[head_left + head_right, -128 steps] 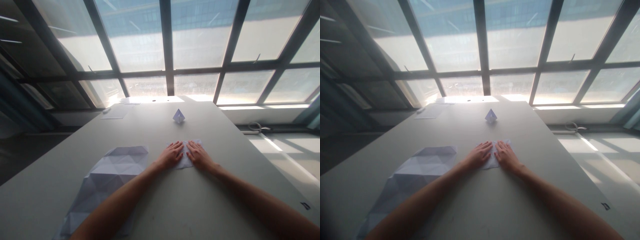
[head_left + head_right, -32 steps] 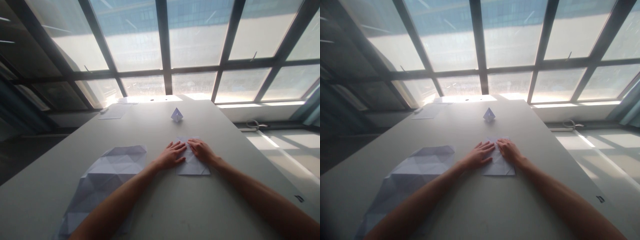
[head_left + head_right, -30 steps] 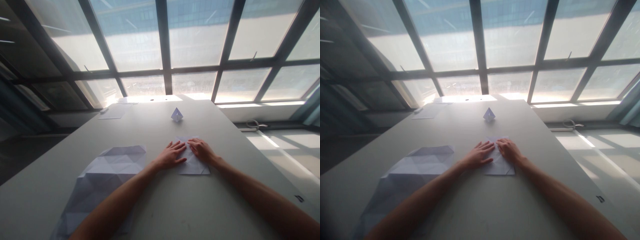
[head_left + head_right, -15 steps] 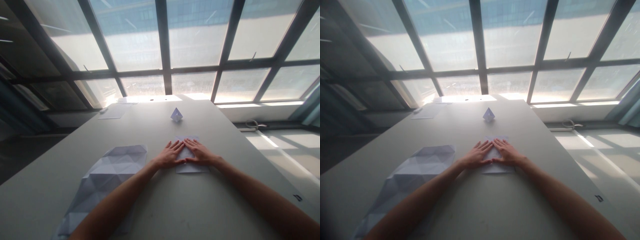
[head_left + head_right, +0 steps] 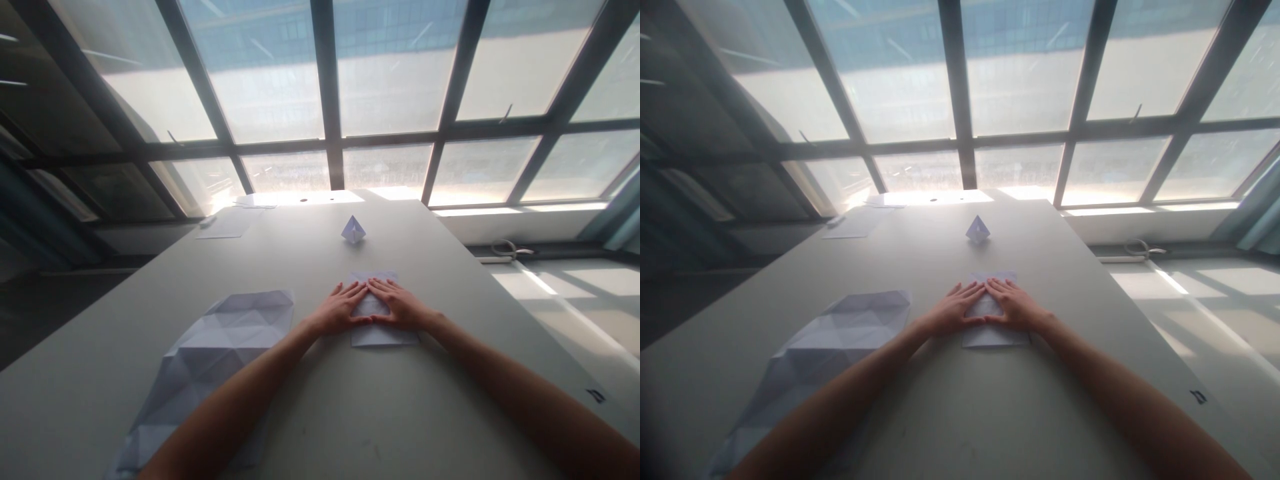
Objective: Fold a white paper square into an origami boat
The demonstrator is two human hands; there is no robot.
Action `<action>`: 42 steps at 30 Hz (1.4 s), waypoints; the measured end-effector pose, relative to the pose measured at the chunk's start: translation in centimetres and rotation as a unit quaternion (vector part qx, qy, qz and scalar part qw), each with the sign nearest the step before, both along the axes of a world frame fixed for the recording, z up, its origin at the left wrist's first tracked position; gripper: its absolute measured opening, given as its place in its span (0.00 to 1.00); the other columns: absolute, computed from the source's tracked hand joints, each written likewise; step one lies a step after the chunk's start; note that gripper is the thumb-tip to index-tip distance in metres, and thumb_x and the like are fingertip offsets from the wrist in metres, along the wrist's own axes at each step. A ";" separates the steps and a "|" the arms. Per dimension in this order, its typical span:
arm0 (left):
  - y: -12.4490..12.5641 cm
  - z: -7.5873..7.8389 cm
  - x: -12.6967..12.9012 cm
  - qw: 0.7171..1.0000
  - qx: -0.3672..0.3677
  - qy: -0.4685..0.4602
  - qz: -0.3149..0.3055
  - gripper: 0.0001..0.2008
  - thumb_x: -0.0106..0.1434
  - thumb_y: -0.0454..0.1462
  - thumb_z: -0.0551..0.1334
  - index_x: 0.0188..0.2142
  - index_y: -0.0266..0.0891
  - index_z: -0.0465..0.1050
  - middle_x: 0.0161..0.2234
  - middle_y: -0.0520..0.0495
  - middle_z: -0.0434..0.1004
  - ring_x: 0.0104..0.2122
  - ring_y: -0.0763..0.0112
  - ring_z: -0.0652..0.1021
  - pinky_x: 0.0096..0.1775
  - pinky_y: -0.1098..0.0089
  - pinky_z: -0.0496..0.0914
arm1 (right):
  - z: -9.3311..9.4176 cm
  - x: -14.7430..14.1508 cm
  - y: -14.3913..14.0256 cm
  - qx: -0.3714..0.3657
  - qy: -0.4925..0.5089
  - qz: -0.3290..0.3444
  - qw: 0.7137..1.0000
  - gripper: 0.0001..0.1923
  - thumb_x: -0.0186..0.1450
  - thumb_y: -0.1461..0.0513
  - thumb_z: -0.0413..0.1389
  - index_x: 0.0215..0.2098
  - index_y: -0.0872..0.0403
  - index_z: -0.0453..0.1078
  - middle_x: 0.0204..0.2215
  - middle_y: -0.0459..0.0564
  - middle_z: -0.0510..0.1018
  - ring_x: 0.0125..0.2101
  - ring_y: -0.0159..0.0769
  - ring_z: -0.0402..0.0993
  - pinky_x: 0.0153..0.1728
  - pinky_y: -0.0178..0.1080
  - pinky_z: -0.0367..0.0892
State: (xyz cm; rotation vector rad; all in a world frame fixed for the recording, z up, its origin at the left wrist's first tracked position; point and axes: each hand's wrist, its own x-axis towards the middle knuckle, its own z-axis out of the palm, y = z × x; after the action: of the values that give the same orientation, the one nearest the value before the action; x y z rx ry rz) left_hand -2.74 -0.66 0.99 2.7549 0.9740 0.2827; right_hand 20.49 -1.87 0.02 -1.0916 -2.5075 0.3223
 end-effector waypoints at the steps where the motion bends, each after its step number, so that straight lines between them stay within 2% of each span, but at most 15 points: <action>1: 0.0 0.1 0.0 1.000 0.001 -0.005 0.001 0.41 0.63 0.59 0.53 0.68 0.48 0.41 0.67 0.45 0.48 0.65 0.59 0.52 0.63 0.54 0.44 | 0.0 0.0 0.0 0.002 -0.001 -0.001 1.000 0.43 0.62 0.44 0.55 0.67 0.54 0.49 0.65 0.58 0.55 0.64 0.48 0.49 0.63 0.51 0.47; 5: 0.2 0.3 0.0 0.999 0.004 -0.037 0.011 0.37 0.62 0.57 0.57 0.66 0.49 0.50 0.64 0.47 0.57 0.63 0.60 0.60 0.62 0.54 0.49 | 0.0 -0.3 -0.3 0.016 -0.002 -0.012 1.000 0.40 0.63 0.45 0.53 0.67 0.54 0.50 0.64 0.58 0.57 0.64 0.47 0.51 0.62 0.51 0.49; 10: 1.0 -0.2 -0.1 0.994 0.003 -0.108 0.028 0.26 0.62 0.49 0.62 0.58 0.49 0.66 0.58 0.47 0.68 0.58 0.61 0.68 0.60 0.59 0.57 | -0.2 -0.5 -0.2 0.030 0.020 -0.020 0.999 0.33 0.64 0.51 0.56 0.64 0.51 0.56 0.62 0.55 0.62 0.62 0.46 0.56 0.61 0.52 0.53; 16: 1.6 -1.2 -0.3 0.984 -0.014 -0.176 0.021 0.15 0.64 0.43 0.60 0.49 0.47 0.76 0.52 0.48 0.75 0.56 0.63 0.71 0.58 0.62 0.61 | -0.4 -0.3 0.2 0.032 0.042 -0.028 0.998 0.21 0.66 0.58 0.55 0.57 0.46 0.67 0.57 0.50 0.70 0.59 0.43 0.63 0.59 0.50 0.57; 21: 1.5 -1.4 -0.2 0.978 -0.044 -0.197 0.049 0.13 0.65 0.42 0.58 0.44 0.46 0.79 0.49 0.50 0.77 0.54 0.65 0.72 0.57 0.63 0.63 | -0.3 -0.2 0.3 0.037 0.060 -0.027 0.997 0.15 0.66 0.61 0.54 0.50 0.43 0.73 0.52 0.46 0.74 0.56 0.42 0.67 0.57 0.48 0.61; 26: 1.0 -0.7 -0.1 0.968 -0.058 -0.226 0.092 0.13 0.65 0.42 0.57 0.39 0.44 0.80 0.46 0.49 0.79 0.50 0.63 0.75 0.53 0.63 0.66 | -0.3 -0.2 0.2 0.020 0.106 -0.064 0.992 0.11 0.65 0.61 0.55 0.43 0.46 0.76 0.46 0.47 0.79 0.49 0.42 0.74 0.50 0.45 0.67; 31: 0.3 0.3 -0.1 0.961 -0.039 -0.223 0.160 0.14 0.66 0.44 0.55 0.36 0.41 0.78 0.34 0.48 0.81 0.35 0.64 0.78 0.39 0.68 0.69 | 0.1 -0.1 -0.1 0.026 0.145 -0.130 0.981 0.09 0.65 0.56 0.55 0.35 0.50 0.76 0.33 0.49 0.81 0.34 0.41 0.77 0.38 0.41 0.70; 34: 0.1 0.6 -0.1 0.951 -0.016 -0.242 0.190 0.15 0.66 0.45 0.55 0.34 0.40 0.76 0.27 0.50 0.78 0.28 0.68 0.76 0.33 0.71 0.67 | 0.5 -0.2 -0.4 0.020 0.176 -0.142 0.974 0.11 0.65 0.55 0.54 0.33 0.51 0.74 0.29 0.49 0.79 0.30 0.39 0.75 0.35 0.39 0.68; 38: -0.1 0.9 -0.2 0.943 0.002 -0.271 0.194 0.16 0.68 0.46 0.53 0.33 0.39 0.73 0.25 0.51 0.75 0.24 0.73 0.73 0.30 0.74 0.64 | 0.6 -0.6 -0.5 -0.009 0.263 -0.150 0.953 0.11 0.64 0.54 0.54 0.33 0.52 0.72 0.29 0.49 0.79 0.31 0.38 0.75 0.34 0.38 0.68; 42: -0.2 1.0 -0.1 0.926 0.012 -0.334 0.177 0.16 0.68 0.46 0.54 0.33 0.37 0.72 0.24 0.52 0.74 0.22 0.76 0.70 0.28 0.77 0.63 | 0.3 -1.1 -0.3 -0.040 0.354 -0.180 0.917 0.12 0.61 0.53 0.56 0.34 0.53 0.72 0.28 0.49 0.78 0.29 0.38 0.74 0.30 0.37 0.69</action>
State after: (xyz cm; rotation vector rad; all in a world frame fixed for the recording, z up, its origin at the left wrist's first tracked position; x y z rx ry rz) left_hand -2.81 -0.91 1.96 2.1929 1.2330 1.1975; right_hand 19.42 -2.21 0.34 -1.1733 -1.6377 0.5893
